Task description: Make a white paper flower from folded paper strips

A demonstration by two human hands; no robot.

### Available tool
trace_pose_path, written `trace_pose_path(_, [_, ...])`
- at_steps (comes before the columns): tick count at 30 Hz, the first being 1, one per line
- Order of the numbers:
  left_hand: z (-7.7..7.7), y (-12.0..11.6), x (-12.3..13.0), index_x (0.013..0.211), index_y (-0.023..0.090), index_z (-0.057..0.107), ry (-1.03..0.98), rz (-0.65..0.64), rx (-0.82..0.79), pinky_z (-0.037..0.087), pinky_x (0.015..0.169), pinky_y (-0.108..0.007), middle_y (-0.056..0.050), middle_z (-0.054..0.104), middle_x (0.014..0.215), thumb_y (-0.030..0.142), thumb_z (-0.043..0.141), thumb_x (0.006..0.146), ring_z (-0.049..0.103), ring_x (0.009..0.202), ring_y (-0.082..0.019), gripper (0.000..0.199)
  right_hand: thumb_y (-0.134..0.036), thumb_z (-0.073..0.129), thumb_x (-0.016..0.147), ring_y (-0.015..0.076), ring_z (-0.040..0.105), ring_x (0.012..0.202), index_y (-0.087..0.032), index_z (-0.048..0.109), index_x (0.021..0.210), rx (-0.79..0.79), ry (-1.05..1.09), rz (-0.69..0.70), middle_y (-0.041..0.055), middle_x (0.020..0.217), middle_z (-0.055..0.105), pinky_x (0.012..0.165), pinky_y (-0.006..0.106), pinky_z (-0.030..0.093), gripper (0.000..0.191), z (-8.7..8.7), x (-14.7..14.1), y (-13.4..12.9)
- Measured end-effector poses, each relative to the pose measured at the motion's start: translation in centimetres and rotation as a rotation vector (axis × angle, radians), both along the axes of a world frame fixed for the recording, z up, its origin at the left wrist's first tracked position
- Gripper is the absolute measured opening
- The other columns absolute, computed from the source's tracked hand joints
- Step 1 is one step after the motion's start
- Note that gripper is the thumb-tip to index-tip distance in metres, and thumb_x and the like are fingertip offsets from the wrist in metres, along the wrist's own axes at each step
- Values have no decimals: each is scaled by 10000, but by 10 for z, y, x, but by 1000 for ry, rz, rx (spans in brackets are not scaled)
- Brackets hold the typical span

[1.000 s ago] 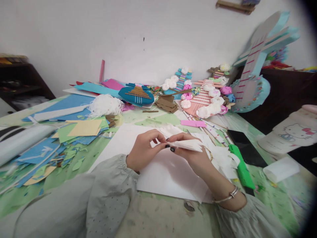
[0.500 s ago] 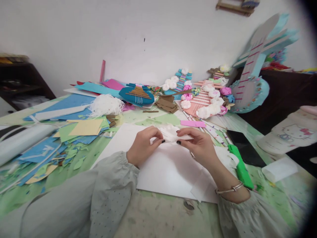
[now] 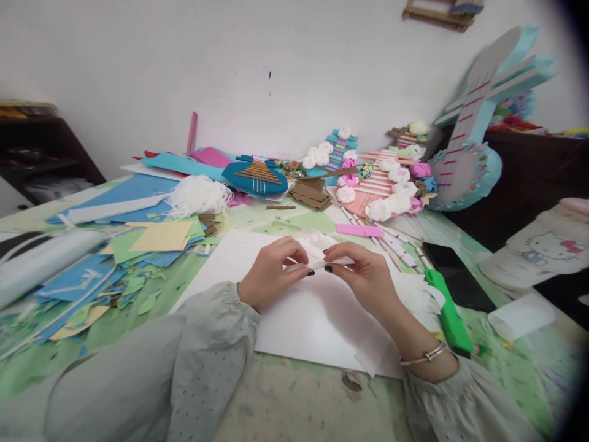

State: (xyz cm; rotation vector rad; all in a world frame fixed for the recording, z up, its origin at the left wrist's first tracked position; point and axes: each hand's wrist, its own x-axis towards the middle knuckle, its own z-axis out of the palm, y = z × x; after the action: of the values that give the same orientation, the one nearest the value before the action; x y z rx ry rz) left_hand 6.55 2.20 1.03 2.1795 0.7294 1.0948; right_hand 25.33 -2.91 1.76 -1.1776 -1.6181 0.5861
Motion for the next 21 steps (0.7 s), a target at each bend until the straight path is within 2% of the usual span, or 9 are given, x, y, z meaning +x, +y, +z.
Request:
trace_pose_path(3, [0,0,0,755,164,591,-11,-7,-4,542,681,-263,-33,584,796,189,632,738,556,770,-131,52,-192,629,736,214,608,928,-208,629,763,-3,-7,-17,41,873,655,756,333,511,31,0,0,0])
trace_pose_path(7, [-1,1,0,734,155,582,-16,15,-6,530,700,-277,-35,599,775,171,625,739,564,767,-137,46,-173,634,736,196,618,877,-227,641,875,32,-58,-24,29,912,658,754,325,499,149,2,0,-1])
trace_pose_path(14, [0,0,1,711,145,589,-30,26,-36,502,672,-263,-39,623,753,171,638,732,575,733,-137,59,-104,596,755,187,612,889,-240,682,808,154,-199,-22,30,902,657,790,322,473,169,5,-2,-2])
trace_pose_path(21, [3,-3,0,691,164,585,1,50,172,456,672,-252,-30,649,745,137,622,746,576,715,-131,71,-125,602,743,195,610,870,-226,642,750,142,-228,-81,28,863,663,718,301,476,109,4,-2,-3])
